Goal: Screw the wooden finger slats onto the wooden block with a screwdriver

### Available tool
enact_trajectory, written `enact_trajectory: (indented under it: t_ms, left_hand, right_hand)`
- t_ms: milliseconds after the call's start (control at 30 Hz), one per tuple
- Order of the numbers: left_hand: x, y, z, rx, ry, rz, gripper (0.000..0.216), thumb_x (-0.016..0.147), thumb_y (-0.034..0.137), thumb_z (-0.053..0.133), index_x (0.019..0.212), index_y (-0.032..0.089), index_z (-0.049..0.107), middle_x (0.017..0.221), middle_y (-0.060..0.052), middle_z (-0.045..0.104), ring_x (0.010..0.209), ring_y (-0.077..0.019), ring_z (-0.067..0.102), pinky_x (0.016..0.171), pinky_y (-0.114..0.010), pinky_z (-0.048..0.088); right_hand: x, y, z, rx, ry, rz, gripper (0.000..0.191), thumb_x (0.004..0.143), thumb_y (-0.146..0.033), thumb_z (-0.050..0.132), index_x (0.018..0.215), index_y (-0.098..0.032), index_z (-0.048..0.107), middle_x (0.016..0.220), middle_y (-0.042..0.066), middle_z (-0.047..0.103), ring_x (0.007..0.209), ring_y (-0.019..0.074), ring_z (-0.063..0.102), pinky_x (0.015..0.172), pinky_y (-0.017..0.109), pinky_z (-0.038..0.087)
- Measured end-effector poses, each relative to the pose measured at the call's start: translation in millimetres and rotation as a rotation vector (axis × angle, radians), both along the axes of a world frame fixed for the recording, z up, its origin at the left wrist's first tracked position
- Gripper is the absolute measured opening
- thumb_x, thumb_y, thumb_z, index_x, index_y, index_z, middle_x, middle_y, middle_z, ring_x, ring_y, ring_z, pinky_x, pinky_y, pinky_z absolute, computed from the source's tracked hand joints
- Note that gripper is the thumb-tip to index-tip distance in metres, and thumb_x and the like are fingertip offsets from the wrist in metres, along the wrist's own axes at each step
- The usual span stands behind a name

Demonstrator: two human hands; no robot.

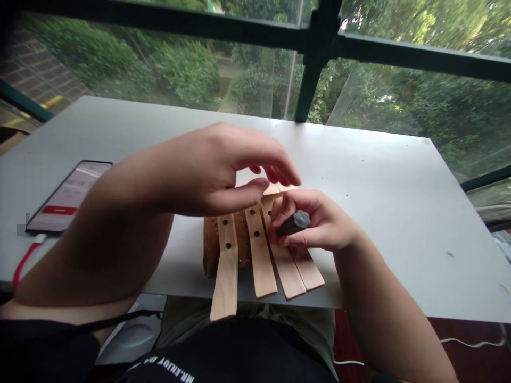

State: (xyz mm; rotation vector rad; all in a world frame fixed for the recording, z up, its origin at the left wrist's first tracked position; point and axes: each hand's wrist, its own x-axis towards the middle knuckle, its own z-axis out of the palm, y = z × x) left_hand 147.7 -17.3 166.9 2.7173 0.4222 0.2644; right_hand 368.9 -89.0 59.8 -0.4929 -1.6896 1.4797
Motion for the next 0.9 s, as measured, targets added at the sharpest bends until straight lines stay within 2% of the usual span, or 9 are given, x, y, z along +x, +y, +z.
enact_trajectory:
  t_ms: [133,267,367,500,600,767,900]
  left_hand:
    - [1,11,-12.0,0.121,0.14,0.143,0.037,0.094,0.041,0.051,0.124,0.027,0.068,0.125,0.0,0.072,0.107,-0.0194,0.067,0.084,-0.026,0.045]
    - [3,14,-21.0,0.067,0.265,0.16,0.041,0.093,0.052,0.05,0.115,0.025,0.072,0.104,-0.002,0.077,0.084,-0.0181,0.067,0.066,-0.028,0.039]
    - [5,14,-25.6,0.055,0.307,0.13,0.03,0.088,0.045,0.055,0.102,0.027,0.074,0.09,-0.001,0.075,0.072,-0.0168,0.063,0.059,-0.029,0.035]
    - [14,12,-32.3,0.087,0.341,0.201,0.025,0.087,0.037,0.053,0.093,0.023,0.073,0.09,-0.005,0.075,0.068,-0.017,0.06,0.057,-0.03,0.033]
    - [20,8,-35.3,0.093,0.396,0.239,0.028,0.089,0.037,0.051,0.093,0.02,0.073,0.093,-0.007,0.076,0.065,-0.0163,0.058,0.056,-0.03,0.033]
    - [22,4,-34.3,0.082,0.443,0.253,0.027,0.09,0.027,0.047,0.097,0.019,0.072,0.099,-0.008,0.076,0.07,-0.0197,0.062,0.057,-0.031,0.036]
    - [22,4,-33.6,0.081,0.438,0.251,0.028,0.09,0.025,0.046,0.1,0.019,0.072,0.099,-0.009,0.076,0.072,-0.0203,0.063,0.058,-0.031,0.036]
  right_hand:
    - [-1,-1,-1.5,-0.025,0.014,0.003,0.025,0.076,0.0,0.079,0.092,-0.015,0.065,0.088,0.001,0.069,0.078,0.0136,0.074,0.069,0.023,0.058]
    - [0,-1,-3.3,-0.037,0.003,-0.006,0.029,0.075,0.001,0.079,0.09,-0.016,0.061,0.086,0.001,0.071,0.078,0.0134,0.074,0.07,0.024,0.058]
    - [-1,0,-4.1,-0.033,0.024,-0.001,0.03,0.074,0.001,0.08,0.088,-0.016,0.059,0.085,0.0,0.069,0.077,0.0139,0.073,0.068,0.024,0.057]
    - [-2,1,-5.9,-0.026,0.037,0.0,0.031,0.072,0.001,0.081,0.089,-0.016,0.06,0.084,0.002,0.069,0.076,0.0148,0.072,0.066,0.025,0.056]
    - [-1,2,-7.6,-0.034,0.064,0.025,0.031,0.072,0.0,0.08,0.091,-0.015,0.061,0.085,0.004,0.07,0.074,0.0152,0.07,0.064,0.025,0.056]
    - [2,3,-8.9,-0.039,0.054,0.059,0.029,0.074,-0.003,0.076,0.097,-0.015,0.064,0.085,0.006,0.07,0.075,0.0157,0.068,0.064,0.027,0.055]
    - [2,1,-7.7,-0.048,0.056,0.061,0.025,0.077,-0.01,0.075,0.1,-0.014,0.066,0.085,0.007,0.07,0.072,0.0148,0.066,0.065,0.027,0.054]
